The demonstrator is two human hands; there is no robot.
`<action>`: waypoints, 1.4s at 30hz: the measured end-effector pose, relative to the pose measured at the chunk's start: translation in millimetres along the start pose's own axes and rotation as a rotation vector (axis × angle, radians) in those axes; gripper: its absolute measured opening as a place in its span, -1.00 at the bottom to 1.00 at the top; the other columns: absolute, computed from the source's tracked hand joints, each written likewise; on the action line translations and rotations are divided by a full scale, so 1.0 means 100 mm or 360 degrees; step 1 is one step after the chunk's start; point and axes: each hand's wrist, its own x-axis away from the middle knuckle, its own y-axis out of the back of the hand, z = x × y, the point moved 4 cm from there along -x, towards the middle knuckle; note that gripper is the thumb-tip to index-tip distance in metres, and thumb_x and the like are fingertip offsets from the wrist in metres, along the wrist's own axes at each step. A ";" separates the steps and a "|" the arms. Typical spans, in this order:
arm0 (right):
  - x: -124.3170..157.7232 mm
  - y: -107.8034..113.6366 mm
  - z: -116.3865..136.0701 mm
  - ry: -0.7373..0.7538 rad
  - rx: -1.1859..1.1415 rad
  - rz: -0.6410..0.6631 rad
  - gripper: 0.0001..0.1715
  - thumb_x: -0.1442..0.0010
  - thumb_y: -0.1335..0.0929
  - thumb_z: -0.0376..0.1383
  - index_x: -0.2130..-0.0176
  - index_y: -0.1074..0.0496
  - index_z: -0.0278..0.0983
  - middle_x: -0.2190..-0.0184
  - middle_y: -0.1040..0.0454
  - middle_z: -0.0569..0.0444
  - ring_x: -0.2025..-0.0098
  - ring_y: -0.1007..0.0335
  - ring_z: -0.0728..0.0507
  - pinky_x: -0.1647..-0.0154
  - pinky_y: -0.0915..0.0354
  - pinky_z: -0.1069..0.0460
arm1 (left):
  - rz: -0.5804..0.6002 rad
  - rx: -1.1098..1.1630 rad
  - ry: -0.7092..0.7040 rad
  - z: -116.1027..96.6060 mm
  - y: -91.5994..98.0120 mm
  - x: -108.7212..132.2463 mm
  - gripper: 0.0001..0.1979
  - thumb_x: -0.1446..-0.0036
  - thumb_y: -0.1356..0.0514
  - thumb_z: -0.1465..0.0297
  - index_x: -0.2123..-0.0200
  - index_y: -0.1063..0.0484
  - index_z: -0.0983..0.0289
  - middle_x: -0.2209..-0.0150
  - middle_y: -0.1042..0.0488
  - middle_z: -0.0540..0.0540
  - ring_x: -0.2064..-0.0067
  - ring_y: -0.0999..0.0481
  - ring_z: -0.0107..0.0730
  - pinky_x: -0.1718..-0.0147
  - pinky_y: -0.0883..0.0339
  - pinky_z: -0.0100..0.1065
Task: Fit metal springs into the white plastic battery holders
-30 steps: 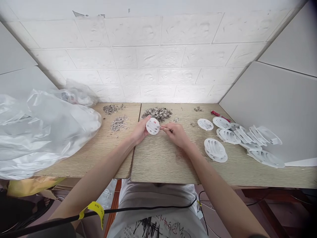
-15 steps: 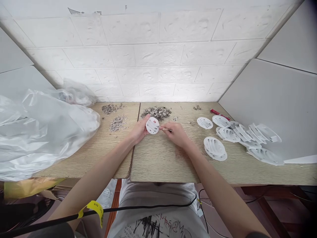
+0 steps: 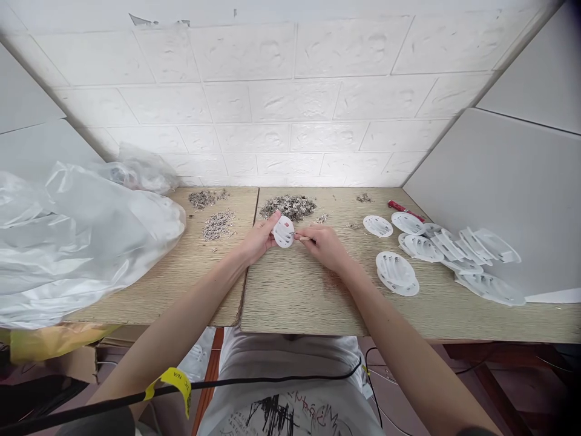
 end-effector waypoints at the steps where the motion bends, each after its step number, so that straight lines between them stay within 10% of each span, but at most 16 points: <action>1: 0.00 0.00 0.00 0.0002 -0.0001 0.0010 -0.69 -0.26 -0.24 -0.36 0.21 -0.58 -0.30 0.39 -0.59 -0.03 0.36 -0.43 -0.12 0.29 -0.24 0.04 | 0.0007 -0.0004 -0.0008 0.00 0.00 0.00 -0.53 -0.11 -0.18 0.04 0.25 -0.53 0.38 0.26 -0.58 0.26 0.24 -0.56 -0.25 0.16 -0.42 -0.24; 42: 0.00 -0.06 -0.03 -0.0085 0.0043 0.0112 -0.67 -0.15 -0.27 -0.50 0.22 -0.58 -0.29 0.34 -0.61 -0.02 0.36 -0.45 -0.13 0.31 -0.23 0.04 | -0.0008 -0.0195 -0.0064 0.00 -0.05 0.05 -0.52 -0.03 -0.23 0.01 0.35 -0.54 0.37 0.33 -0.57 0.20 0.27 -0.54 -0.30 0.17 -0.39 -0.27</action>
